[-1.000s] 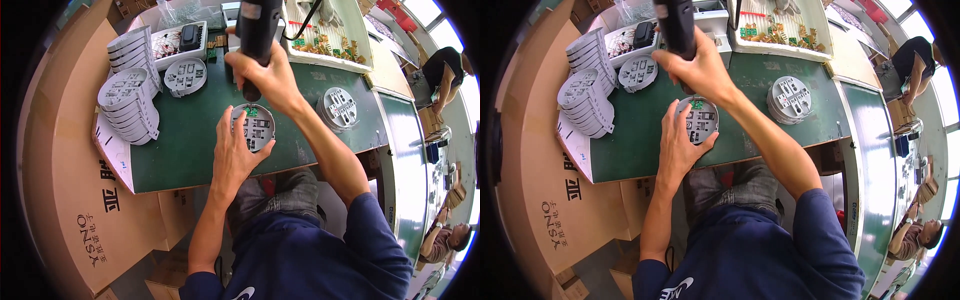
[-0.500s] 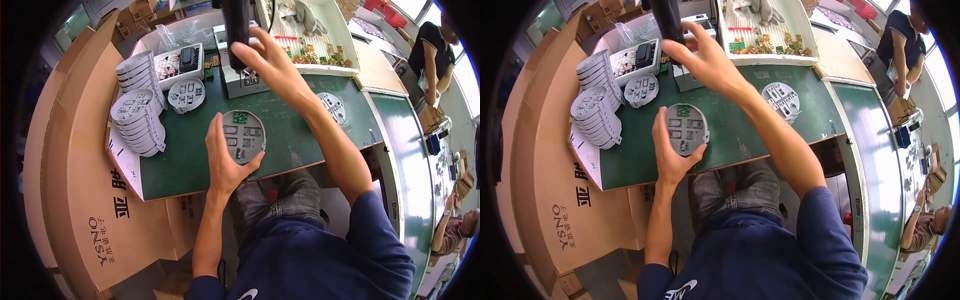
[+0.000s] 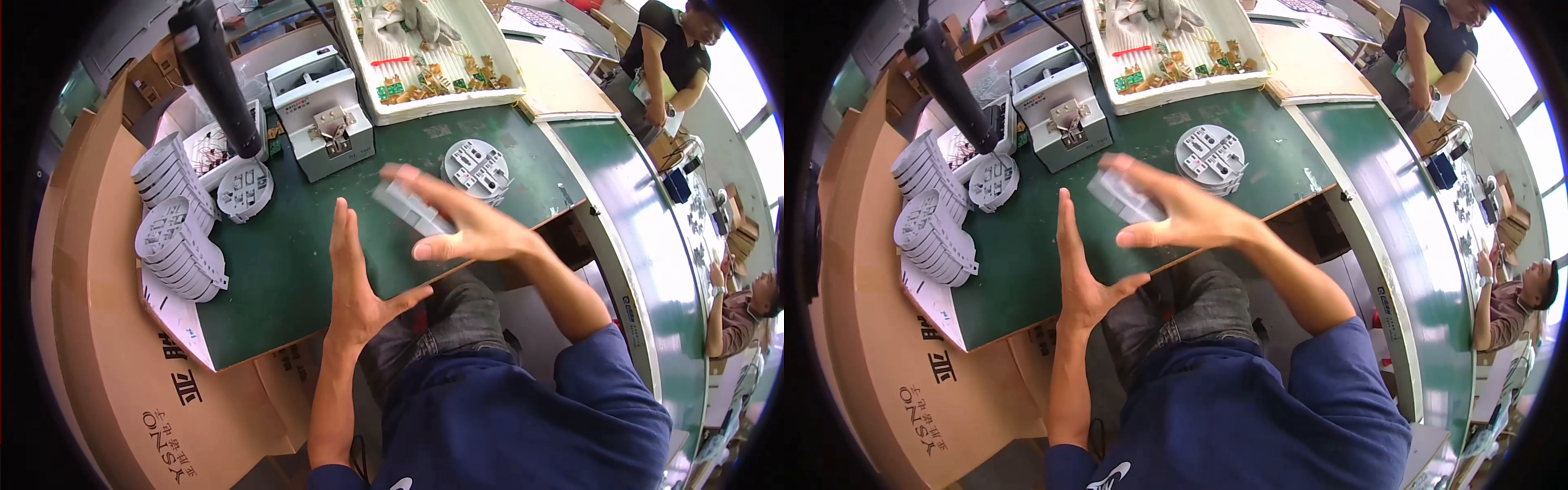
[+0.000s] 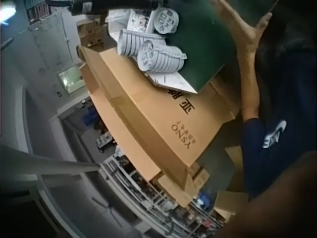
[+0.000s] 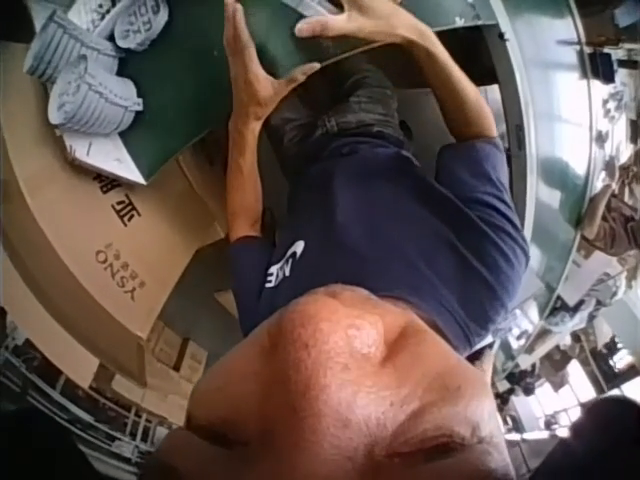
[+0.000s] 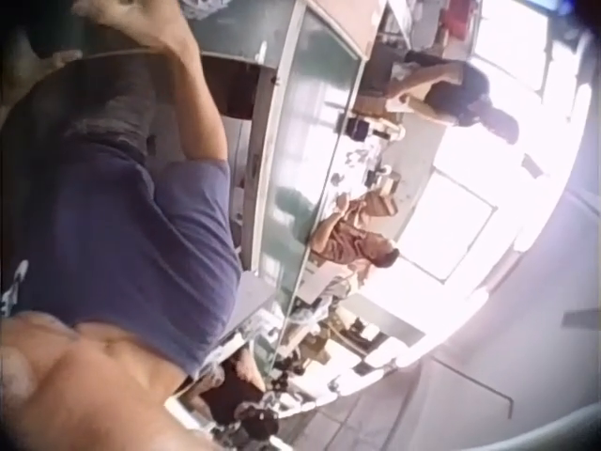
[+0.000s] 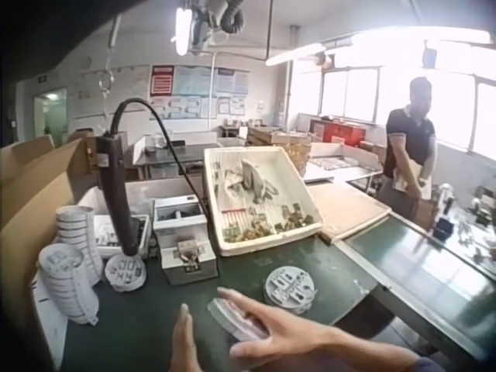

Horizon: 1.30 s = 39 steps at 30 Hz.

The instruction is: Assembling electronic components and packing circuit boards into shipping boxes at a factory workstation.

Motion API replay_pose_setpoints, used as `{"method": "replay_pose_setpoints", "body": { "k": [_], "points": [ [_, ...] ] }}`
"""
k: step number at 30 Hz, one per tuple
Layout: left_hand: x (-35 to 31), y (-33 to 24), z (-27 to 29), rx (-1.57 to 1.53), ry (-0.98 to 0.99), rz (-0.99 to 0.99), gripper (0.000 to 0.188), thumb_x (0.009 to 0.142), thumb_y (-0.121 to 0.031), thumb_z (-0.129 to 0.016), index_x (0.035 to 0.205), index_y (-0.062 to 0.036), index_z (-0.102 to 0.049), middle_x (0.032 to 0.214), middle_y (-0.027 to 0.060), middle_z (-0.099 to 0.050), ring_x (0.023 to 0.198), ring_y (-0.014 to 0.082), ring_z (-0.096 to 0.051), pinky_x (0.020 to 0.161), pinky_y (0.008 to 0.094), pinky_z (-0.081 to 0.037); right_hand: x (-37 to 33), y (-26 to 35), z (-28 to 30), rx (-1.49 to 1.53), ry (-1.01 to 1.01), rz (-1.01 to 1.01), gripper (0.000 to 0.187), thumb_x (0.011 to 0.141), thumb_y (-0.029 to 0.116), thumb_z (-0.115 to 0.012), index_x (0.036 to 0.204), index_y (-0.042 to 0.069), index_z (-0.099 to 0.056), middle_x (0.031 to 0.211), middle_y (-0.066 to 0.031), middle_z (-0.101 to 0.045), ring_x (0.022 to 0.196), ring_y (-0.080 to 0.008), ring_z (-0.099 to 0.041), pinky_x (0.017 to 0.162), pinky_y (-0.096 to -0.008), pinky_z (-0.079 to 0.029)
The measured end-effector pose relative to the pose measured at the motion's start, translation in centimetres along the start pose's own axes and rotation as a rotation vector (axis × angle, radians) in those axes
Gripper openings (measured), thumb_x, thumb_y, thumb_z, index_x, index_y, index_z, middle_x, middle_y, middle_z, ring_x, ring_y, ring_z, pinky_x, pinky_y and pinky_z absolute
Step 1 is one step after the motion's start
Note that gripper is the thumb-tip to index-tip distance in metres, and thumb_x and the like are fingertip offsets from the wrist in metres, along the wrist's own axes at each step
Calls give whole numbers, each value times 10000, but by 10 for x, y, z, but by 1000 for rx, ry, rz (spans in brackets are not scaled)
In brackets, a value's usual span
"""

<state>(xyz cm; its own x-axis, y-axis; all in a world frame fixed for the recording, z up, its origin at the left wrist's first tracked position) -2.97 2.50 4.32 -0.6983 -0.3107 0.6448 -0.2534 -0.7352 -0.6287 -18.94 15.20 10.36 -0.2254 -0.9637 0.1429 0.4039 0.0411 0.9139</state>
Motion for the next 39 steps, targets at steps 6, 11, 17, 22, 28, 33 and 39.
{"method": "replay_pose_setpoints", "body": {
  "k": [6, 11, 17, 22, 28, 33, 39],
  "points": [
    [11, 13, -18, -377, 10, 317, 818, 922, -301, -741, 1541, 13, -309, 1562, 250, -345, 1454, 354, -361, 1199, 450, -310, -11, -13, 79, -947, -308, -76, 1097, 670, 489, -882, 1568, 187, -330, 1530, -168, -392, 1367, -403, -434, 1133, -485, -376],
    [35, 18, -47, -650, 24, 489, 687, 991, -290, -654, 1521, 24, -350, 1558, 232, -369, 1449, 314, -377, 1207, 416, -292, -18, -41, 88, -972, -162, -262, 1137, 652, 525, -881, 1579, 197, -309, 1544, -174, -364, 1368, -418, -422, 1136, -496, -368],
    [69, 17, -99, -725, 52, 612, 720, 1015, -386, -594, 1523, 43, -318, 1545, 255, -369, 1465, 350, -339, 1204, 418, -288, -21, -42, 73, -1177, -143, -211, 1124, 709, 507, -854, 1593, 139, -265, 1550, -232, -355, 1364, -417, -438, 1145, -469, -363],
    [86, 13, -139, -539, 133, 690, 751, 1029, -413, -548, 1538, 60, -264, 1565, 282, -322, 1477, 375, -307, 1194, 419, -286, -35, -63, 113, -737, -332, -136, 998, 832, 454, -790, 1574, 37, -268, 1522, -261, -412, 1352, -376, -476, 1144, -412, -367],
    [68, 16, -158, -596, 53, 729, 720, 1050, -363, -497, 1573, 35, -205, 1558, 238, -375, 1438, 293, -381, 1177, 362, -288, -42, -76, 97, -124, -421, -525, 779, 947, 379, -710, 1511, -30, -362, 1425, -220, -520, 1257, -247, -554, 1075, -326, -422],
    [58, 7, -161, -784, -129, 624, 659, 1076, -303, -430, 1560, 69, -183, 1583, 281, -283, 1466, 350, -322, 1201, 390, -252, -36, -66, 79, 28, -514, -383, 731, 915, 324, -752, 1454, -45, -424, 1284, -182, -617, 1117, -162, -623, 918, -319, -528],
    [59, 5, -164, -945, -126, 612, 662, 1078, -311, -423, 1561, 71, -179, 1597, 270, -264, 1482, 332, -295, 1203, 381, -246, -36, -66, 74, 353, -699, -333, 679, 912, 303, -748, 1463, 35, -454, 1246, -106, -641, 1128, -167, -619, 909, -342, -535]
  ]
}}
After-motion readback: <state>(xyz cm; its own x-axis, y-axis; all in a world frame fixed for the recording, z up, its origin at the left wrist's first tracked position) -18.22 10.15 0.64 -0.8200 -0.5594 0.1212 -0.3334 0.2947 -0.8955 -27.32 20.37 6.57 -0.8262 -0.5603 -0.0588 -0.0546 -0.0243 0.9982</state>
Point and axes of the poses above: each hand's wrist, its own x-axis towards the middle knuckle, its own z-axis out of the back of the hand, y = z × x, the point moved 2 cm from there along x, towards the middle knuckle
